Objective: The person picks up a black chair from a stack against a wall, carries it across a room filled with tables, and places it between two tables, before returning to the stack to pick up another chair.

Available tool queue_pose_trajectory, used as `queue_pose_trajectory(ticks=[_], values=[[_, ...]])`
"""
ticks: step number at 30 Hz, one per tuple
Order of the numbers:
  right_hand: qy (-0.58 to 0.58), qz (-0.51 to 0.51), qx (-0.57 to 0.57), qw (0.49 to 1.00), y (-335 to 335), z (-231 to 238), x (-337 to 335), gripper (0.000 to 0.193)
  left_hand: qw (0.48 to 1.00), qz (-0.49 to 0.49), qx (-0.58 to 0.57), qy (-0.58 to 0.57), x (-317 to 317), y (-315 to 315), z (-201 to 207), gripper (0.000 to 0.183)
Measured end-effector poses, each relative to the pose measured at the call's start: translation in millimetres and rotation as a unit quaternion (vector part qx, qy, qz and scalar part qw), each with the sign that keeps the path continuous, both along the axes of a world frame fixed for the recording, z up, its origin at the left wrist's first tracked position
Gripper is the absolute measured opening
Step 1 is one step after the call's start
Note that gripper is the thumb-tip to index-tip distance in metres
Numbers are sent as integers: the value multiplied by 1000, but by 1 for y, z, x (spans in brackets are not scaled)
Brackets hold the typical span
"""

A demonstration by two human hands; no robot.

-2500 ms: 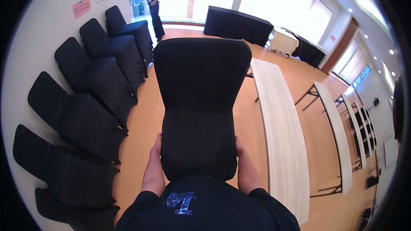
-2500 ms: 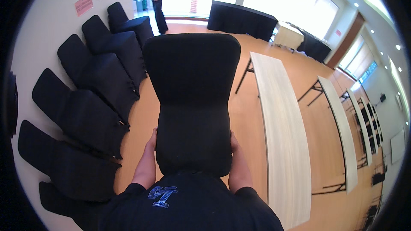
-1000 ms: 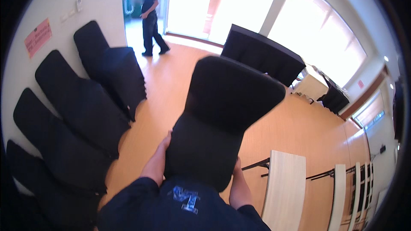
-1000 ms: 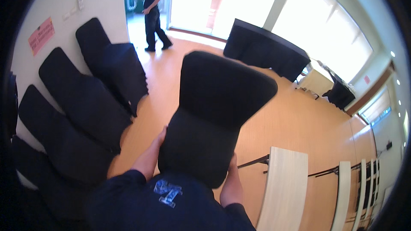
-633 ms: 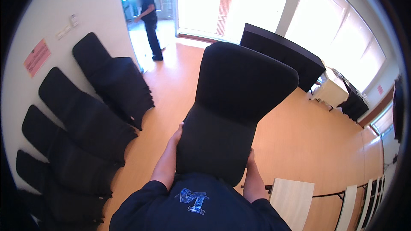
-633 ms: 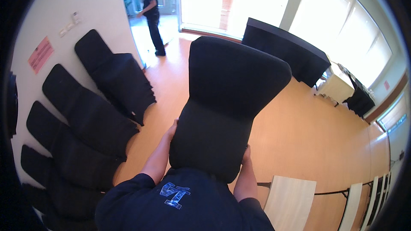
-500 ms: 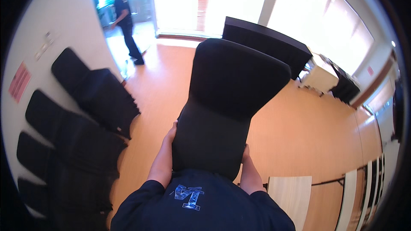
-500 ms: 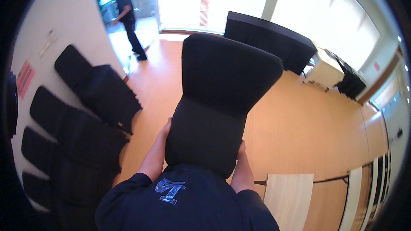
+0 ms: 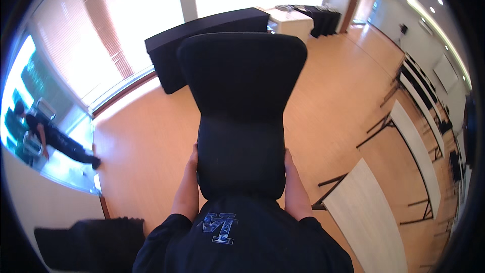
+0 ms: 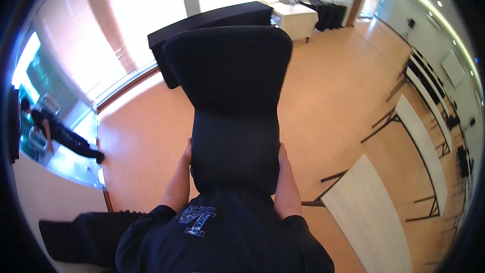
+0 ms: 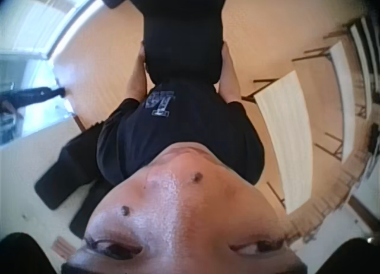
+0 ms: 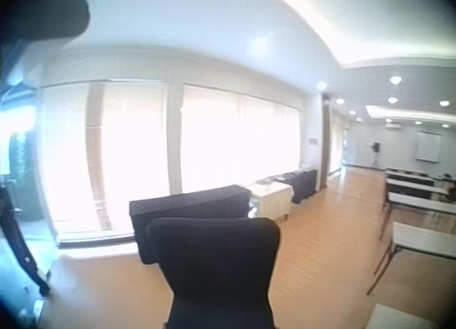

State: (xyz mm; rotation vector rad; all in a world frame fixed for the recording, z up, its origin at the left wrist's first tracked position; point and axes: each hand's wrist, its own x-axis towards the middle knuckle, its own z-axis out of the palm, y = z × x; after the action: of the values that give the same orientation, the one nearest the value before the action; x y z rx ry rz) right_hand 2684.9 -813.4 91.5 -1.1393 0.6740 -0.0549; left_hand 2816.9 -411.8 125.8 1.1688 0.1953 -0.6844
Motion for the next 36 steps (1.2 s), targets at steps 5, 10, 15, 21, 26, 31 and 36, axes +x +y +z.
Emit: queue_pose_trajectory(ticks=[5, 10, 15, 21, 26, 31, 36], values=[[44, -1, -95, 994, -25, 6, 78, 51, 997, -30, -68, 23, 85, -31, -21, 75], [92, 23, -179, 979, -94, -8, 176, 53, 1000, -17, -12, -13, 173, -102, -19, 76], [90, 50, -132, 986, -154, 40, 292, 50, 999, 22, 22, 14, 265, -166, 4, 68], [62, -23, -52, 996, -268, 5, 341, 47, 993, -111, -11, -21, 381, -288, 9, 68], [74, -160, -38, 984, -325, 16, 338, 46, 971, -223, 29, -79, 466, -423, 12, 70], [65, -319, 9, 945, -427, -52, 322, 47, 912, -407, 42, -5, 539, -620, 28, 72], [82, -479, -83, 870, -500, -35, 340, 50, 833, -540, -73, -90, 604, -782, 48, 71]])
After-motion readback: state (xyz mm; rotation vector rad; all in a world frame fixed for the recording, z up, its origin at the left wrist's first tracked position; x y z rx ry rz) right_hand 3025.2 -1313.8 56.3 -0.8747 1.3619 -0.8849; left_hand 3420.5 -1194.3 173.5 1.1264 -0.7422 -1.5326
